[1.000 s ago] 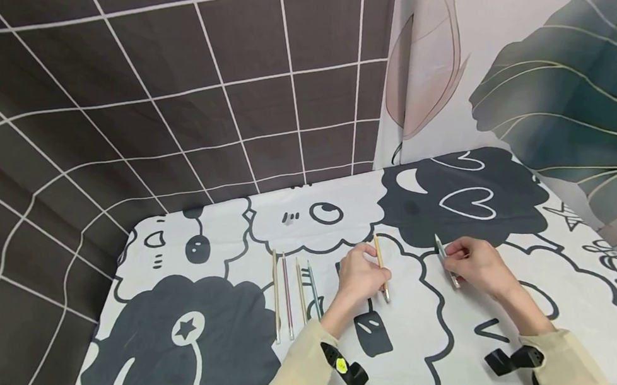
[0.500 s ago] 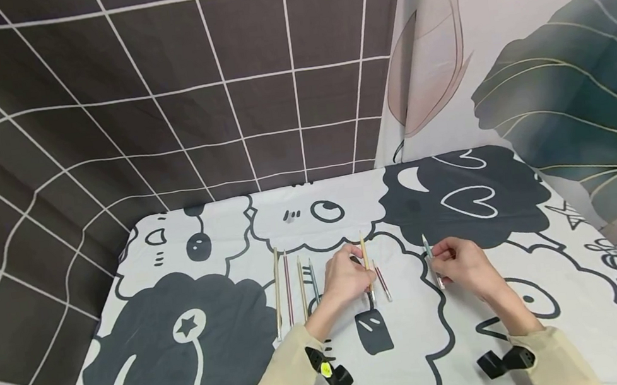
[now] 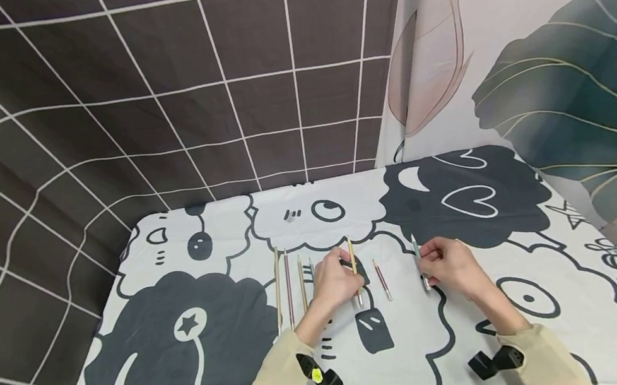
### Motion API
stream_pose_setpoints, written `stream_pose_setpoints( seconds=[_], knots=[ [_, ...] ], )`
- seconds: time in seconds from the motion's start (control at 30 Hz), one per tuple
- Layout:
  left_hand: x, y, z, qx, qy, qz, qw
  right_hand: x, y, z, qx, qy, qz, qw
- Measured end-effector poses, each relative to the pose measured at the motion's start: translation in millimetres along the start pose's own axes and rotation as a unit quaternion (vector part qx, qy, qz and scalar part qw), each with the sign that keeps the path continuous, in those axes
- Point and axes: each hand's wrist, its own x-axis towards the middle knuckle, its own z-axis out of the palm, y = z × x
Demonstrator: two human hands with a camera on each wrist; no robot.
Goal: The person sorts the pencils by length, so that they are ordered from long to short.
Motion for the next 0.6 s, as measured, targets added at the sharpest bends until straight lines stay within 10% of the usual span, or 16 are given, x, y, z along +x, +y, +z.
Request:
stream_pose_setpoints(
  seconds=[0.6],
  knots=[
    [-3.3, -15.4, -15.0, 0.039, 0.034, 0.022, 0.9984, 1.7, -22.2, 31.9, 0.017, -0.023, -0.014, 0.9995]
  ],
)
